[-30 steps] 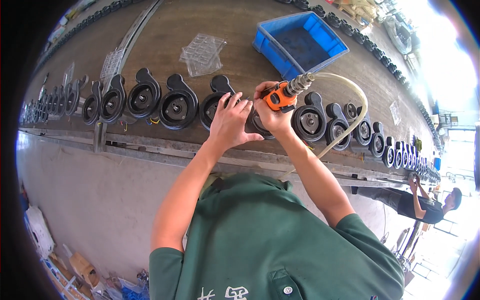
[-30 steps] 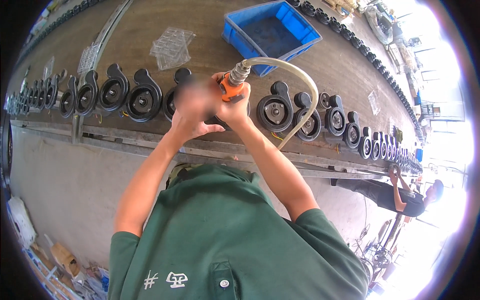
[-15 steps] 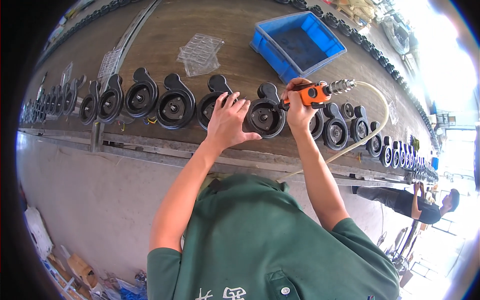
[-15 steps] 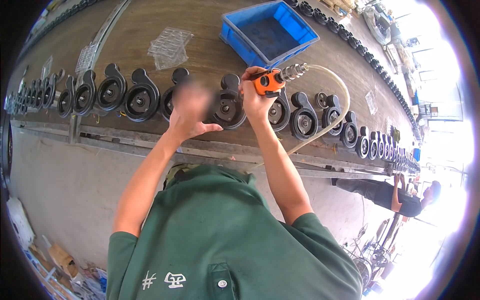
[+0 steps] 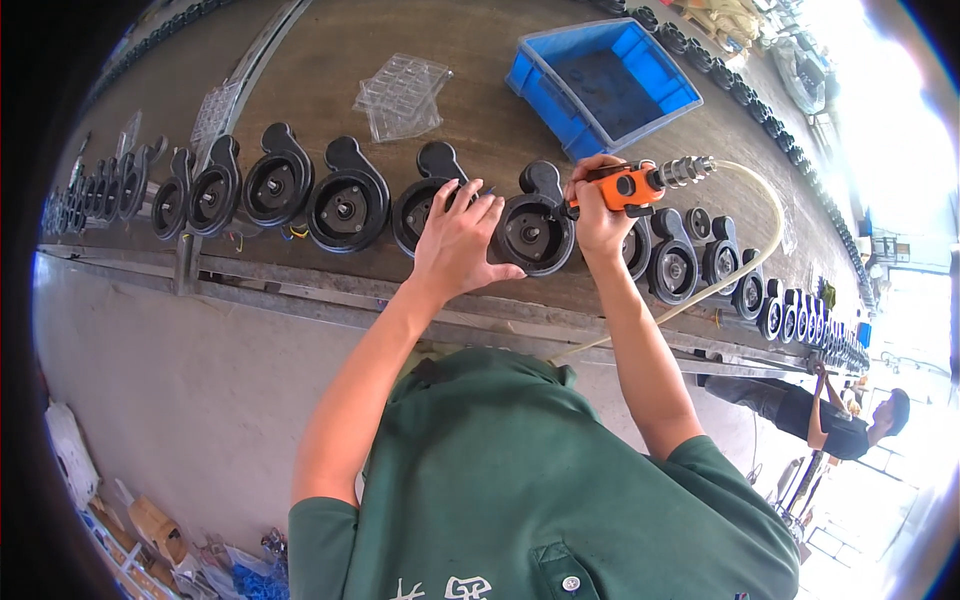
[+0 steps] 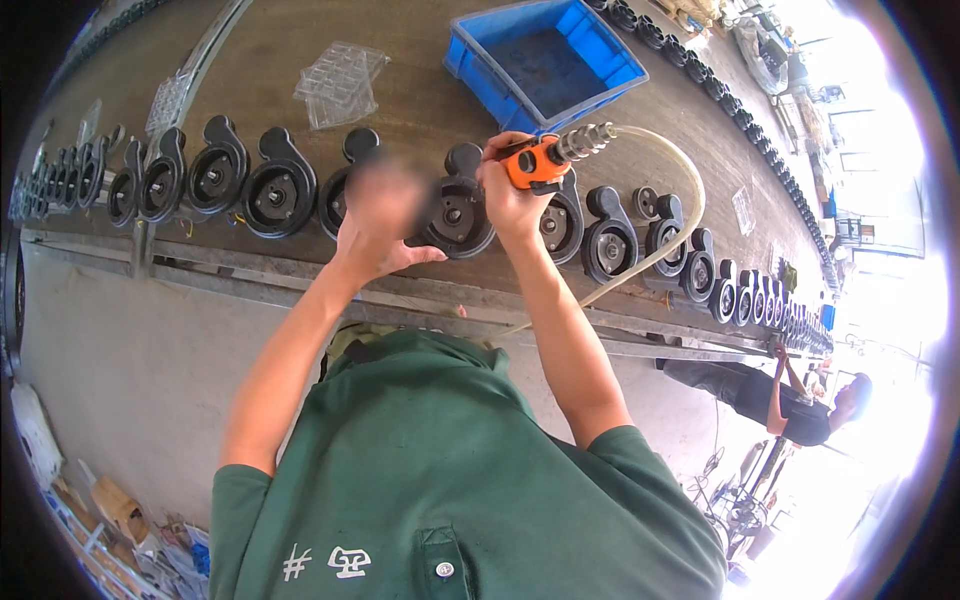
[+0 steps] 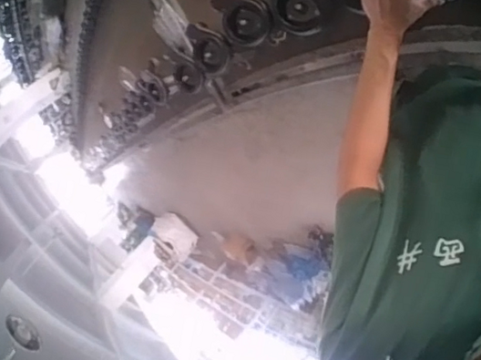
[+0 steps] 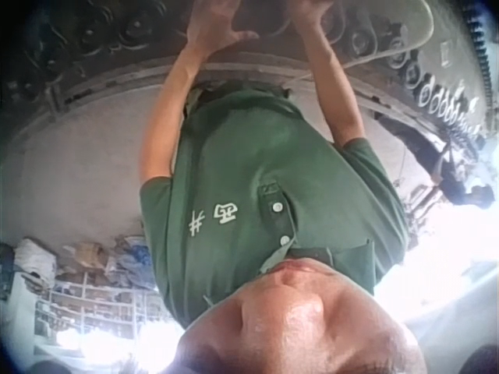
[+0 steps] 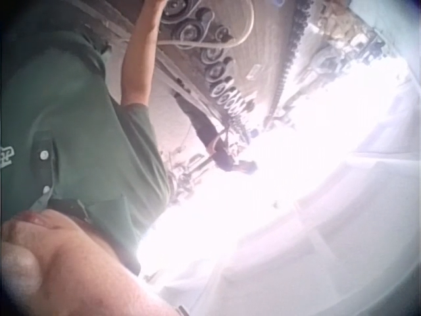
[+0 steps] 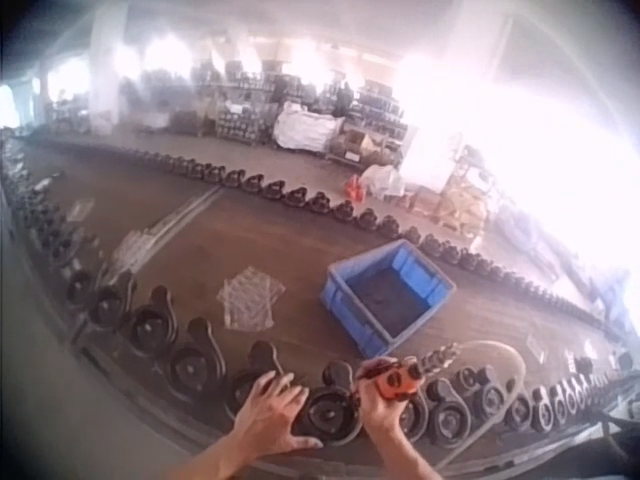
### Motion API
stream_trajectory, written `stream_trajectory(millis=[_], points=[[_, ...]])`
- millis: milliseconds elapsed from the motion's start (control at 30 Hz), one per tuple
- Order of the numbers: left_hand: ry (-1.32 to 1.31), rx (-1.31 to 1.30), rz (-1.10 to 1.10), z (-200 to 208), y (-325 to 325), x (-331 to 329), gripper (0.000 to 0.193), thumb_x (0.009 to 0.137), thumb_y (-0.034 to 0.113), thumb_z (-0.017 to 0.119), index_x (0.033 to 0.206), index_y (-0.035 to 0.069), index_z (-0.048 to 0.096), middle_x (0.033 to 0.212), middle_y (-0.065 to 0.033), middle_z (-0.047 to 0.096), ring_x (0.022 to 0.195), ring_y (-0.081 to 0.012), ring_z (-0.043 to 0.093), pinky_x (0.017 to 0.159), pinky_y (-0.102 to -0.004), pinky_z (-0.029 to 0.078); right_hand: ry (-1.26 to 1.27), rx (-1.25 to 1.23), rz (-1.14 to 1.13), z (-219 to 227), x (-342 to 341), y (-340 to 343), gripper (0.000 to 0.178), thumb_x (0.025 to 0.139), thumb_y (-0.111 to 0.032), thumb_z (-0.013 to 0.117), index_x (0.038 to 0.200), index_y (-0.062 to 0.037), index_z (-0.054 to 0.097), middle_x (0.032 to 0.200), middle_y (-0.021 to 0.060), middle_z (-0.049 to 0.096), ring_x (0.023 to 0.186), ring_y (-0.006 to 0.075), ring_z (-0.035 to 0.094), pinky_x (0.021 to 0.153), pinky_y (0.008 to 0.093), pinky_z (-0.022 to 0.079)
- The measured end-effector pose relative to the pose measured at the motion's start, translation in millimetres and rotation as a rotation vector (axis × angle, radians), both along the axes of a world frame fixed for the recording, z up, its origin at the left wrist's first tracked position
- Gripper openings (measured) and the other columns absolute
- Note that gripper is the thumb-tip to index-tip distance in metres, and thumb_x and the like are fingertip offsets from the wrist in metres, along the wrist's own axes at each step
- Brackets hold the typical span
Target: The person assembles small industrial components by hand, using a pneumatic tool to secure fasteners and handling individual pieces from an assembly line.
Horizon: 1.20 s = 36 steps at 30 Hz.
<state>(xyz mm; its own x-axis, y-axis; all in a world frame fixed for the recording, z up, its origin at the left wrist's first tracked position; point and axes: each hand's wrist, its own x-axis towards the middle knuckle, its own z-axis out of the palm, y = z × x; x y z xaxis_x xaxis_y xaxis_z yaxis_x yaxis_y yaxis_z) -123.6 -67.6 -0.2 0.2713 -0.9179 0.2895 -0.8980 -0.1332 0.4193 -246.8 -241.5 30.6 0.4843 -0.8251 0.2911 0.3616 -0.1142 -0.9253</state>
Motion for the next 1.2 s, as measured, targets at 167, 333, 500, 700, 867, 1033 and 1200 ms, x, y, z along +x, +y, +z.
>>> stream_trajectory(millis=[167, 333, 500, 700, 867, 1033, 1200], points=[[-0.014, 0.026, -0.001, 1, 0, -1, 0.098, 0.068, 0.065, 0.086, 0.134, -0.004, 0.066, 0.134, -0.0150, 0.068, 0.144, -0.0318, 0.049, 0.125, -0.0522, 0.027, 0.078, -0.140, 0.044, -14, 3, -2, 0.016, 0.076, 0.008, 0.063, 0.091, 0.0014, 0.066, 0.080, 0.0050, 0.068, 0.070, 0.0119, 0.065, 0.065, 0.0269, 0.054], [-0.021, 0.012, 0.004, 1, -2, -1, 0.099, 0.068, 0.067, 0.084, 0.134, -0.005, 0.067, 0.133, -0.0143, 0.068, 0.144, -0.0319, 0.048, 0.125, -0.0521, 0.028, 0.057, -0.094, 0.061, -12, 3, -8, 0.018, 0.077, 0.008, 0.062, 0.094, 0.0026, 0.066, 0.080, 0.0052, 0.068, 0.070, 0.0115, 0.065, 0.061, 0.0249, 0.052], [-0.057, 0.022, -0.018, -6, -2, -1, 0.099, 0.067, 0.068, 0.084, 0.133, -0.005, 0.068, 0.133, -0.0145, 0.069, 0.143, -0.0323, 0.049, 0.125, -0.0522, 0.028, 0.060, -0.095, -0.010, 6, 4, 7, 0.022, 0.079, 0.011, 0.059, 0.098, 0.0034, 0.066, 0.084, 0.0073, 0.068, 0.069, 0.0123, 0.065, 0.060, 0.0247, 0.053], [-0.074, 0.023, -0.025, -8, -1, 2, 0.104, 0.068, 0.075, 0.079, 0.133, -0.005, 0.066, 0.133, -0.0150, 0.067, 0.142, -0.0337, 0.048, 0.125, -0.0538, 0.027, -0.025, 0.040, 0.140, 15, 21, 36, 0.024, 0.083, 0.012, 0.059, 0.105, 0.0026, 0.061, 0.090, 0.0105, 0.066, 0.069, 0.0139, 0.065, 0.059, 0.0259, 0.052], [-0.050, 0.010, -0.019, -9, -2, 1, 0.103, 0.066, 0.069, 0.085, 0.134, -0.005, 0.065, 0.132, -0.0165, 0.068, 0.143, -0.0341, 0.048, 0.126, -0.0528, 0.026, -0.027, 0.069, 0.157, 4, 23, 37, 0.023, 0.083, 0.012, 0.059, 0.105, 0.0031, 0.062, 0.090, 0.0106, 0.066, 0.070, 0.0138, 0.064, 0.060, 0.0256, 0.052], [-0.052, 0.024, -0.022, -8, -1, 2, 0.105, 0.067, 0.074, 0.081, 0.134, -0.005, 0.065, 0.134, -0.0160, 0.067, 0.142, -0.0344, 0.048, 0.125, -0.0532, 0.026, -0.008, 0.074, 0.173, -1, 23, 34, 0.025, 0.083, 0.011, 0.058, 0.106, 0.0033, 0.063, 0.090, 0.0105, 0.066, 0.070, 0.0136, 0.064, 0.060, 0.0258, 0.053], [-0.054, 0.026, -0.022, -8, -2, 3, 0.106, 0.067, 0.075, 0.080, 0.135, -0.005, 0.065, 0.134, -0.0162, 0.067, 0.142, -0.0347, 0.048, 0.125, -0.0531, 0.026, -0.002, 0.098, 0.181, 2, 22, 37, 0.026, 0.082, 0.011, 0.057, 0.106, 0.0040, 0.063, 0.089, 0.0100, 0.066, 0.071, 0.0138, 0.065, 0.062, 0.0263, 0.054]])
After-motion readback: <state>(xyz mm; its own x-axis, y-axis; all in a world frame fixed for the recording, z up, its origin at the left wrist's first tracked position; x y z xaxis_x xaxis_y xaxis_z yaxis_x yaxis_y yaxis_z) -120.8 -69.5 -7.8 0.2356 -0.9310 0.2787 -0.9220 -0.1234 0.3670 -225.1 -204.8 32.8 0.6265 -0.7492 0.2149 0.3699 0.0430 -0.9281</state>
